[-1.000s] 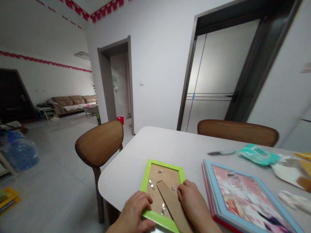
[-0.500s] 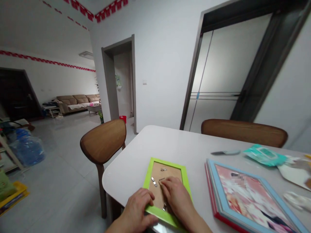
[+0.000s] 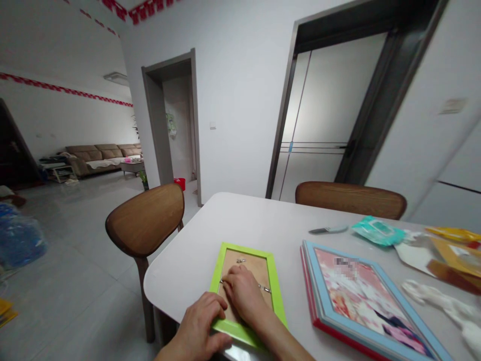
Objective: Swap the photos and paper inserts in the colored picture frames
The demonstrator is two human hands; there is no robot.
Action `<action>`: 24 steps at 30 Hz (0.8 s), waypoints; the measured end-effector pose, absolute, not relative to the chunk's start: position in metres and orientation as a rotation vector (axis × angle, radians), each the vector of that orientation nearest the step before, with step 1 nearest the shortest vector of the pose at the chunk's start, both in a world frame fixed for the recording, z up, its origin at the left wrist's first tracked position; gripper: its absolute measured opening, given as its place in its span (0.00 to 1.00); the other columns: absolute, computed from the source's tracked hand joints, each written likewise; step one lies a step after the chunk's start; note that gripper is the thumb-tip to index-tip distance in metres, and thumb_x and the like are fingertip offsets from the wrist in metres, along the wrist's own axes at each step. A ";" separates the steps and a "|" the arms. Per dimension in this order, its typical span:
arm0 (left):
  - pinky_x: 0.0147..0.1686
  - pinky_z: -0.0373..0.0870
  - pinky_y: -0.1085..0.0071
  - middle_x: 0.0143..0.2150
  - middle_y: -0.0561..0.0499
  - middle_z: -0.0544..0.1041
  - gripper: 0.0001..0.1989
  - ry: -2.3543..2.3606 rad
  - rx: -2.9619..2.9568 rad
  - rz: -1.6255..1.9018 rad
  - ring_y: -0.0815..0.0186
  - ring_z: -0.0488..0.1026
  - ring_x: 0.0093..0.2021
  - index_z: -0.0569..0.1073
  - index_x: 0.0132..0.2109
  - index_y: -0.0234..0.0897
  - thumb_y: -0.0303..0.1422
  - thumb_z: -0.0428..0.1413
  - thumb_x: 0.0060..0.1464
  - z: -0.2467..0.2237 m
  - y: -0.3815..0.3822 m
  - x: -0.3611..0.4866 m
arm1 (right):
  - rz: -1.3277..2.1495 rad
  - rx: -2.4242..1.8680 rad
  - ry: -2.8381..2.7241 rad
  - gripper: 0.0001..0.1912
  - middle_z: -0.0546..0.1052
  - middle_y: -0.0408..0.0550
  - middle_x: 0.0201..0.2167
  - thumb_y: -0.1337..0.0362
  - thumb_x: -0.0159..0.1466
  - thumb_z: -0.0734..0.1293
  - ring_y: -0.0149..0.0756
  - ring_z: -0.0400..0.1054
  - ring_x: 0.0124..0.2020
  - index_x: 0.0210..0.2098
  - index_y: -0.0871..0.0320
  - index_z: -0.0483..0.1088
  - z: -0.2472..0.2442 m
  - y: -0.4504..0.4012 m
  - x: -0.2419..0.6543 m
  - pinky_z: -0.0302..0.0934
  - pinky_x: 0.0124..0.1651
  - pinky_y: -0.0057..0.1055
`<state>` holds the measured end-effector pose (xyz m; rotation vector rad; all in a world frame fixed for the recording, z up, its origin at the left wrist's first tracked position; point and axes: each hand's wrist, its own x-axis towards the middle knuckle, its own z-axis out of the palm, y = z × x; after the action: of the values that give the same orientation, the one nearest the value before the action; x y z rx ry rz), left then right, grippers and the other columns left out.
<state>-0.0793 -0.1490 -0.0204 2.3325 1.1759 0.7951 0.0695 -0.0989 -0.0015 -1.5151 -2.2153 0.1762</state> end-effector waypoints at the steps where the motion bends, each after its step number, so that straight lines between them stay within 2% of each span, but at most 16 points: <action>1: 0.37 0.60 0.72 0.37 0.53 0.68 0.17 1.165 2.332 0.802 0.65 0.62 0.37 0.63 0.31 0.37 0.27 0.62 0.32 -0.021 -0.149 -0.079 | 0.190 -1.555 -2.158 0.12 0.72 0.45 0.28 0.66 0.57 0.57 0.31 0.63 0.34 0.25 0.57 0.71 -0.002 -0.093 0.074 0.52 0.37 0.24; 4: 0.37 0.60 0.72 0.37 0.52 0.68 0.17 1.133 2.334 0.810 0.64 0.63 0.38 0.63 0.30 0.36 0.25 0.62 0.31 -0.021 -0.148 -0.079 | 0.162 -1.700 -1.986 0.13 0.73 0.49 0.31 0.65 0.57 0.56 0.33 0.64 0.33 0.32 0.59 0.71 -0.005 -0.071 0.088 0.53 0.37 0.26; 11: 0.36 0.60 0.71 0.37 0.51 0.69 0.15 1.095 2.330 0.792 0.63 0.63 0.38 0.63 0.29 0.36 0.27 0.61 0.32 -0.020 -0.144 -0.078 | 0.199 -1.868 -1.836 0.10 0.75 0.46 0.26 0.62 0.54 0.59 0.32 0.66 0.30 0.25 0.55 0.71 -0.015 -0.037 0.097 0.52 0.32 0.25; 17: 0.35 0.60 0.71 0.36 0.50 0.69 0.14 1.060 2.359 0.850 0.63 0.64 0.37 0.63 0.28 0.36 0.25 0.60 0.31 -0.025 -0.142 -0.078 | 0.260 -2.017 -1.634 0.04 0.73 0.49 0.22 0.64 0.49 0.63 0.35 0.65 0.27 0.21 0.58 0.67 -0.017 -0.014 0.101 0.48 0.27 0.27; 21: 0.35 0.61 0.70 0.35 0.51 0.69 0.13 1.066 2.412 0.841 0.63 0.64 0.36 0.63 0.28 0.37 0.32 0.59 0.34 -0.029 -0.139 -0.076 | 0.324 -1.974 -1.524 0.03 0.72 0.48 0.22 0.66 0.46 0.64 0.35 0.64 0.28 0.22 0.58 0.66 -0.015 -0.008 0.103 0.48 0.27 0.27; 24: 0.42 0.60 0.63 0.37 0.50 0.70 0.15 1.152 2.480 0.818 0.61 0.65 0.37 0.64 0.30 0.38 0.39 0.59 0.35 -0.036 -0.137 -0.074 | 0.416 -1.863 -1.455 0.04 0.71 0.47 0.20 0.64 0.48 0.63 0.33 0.63 0.26 0.21 0.59 0.65 -0.012 -0.014 0.104 0.50 0.27 0.27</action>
<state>-0.0742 -0.1369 -0.0360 2.4804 1.1521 0.8180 0.1039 -0.0138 -0.0123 -1.8626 -1.4548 0.4162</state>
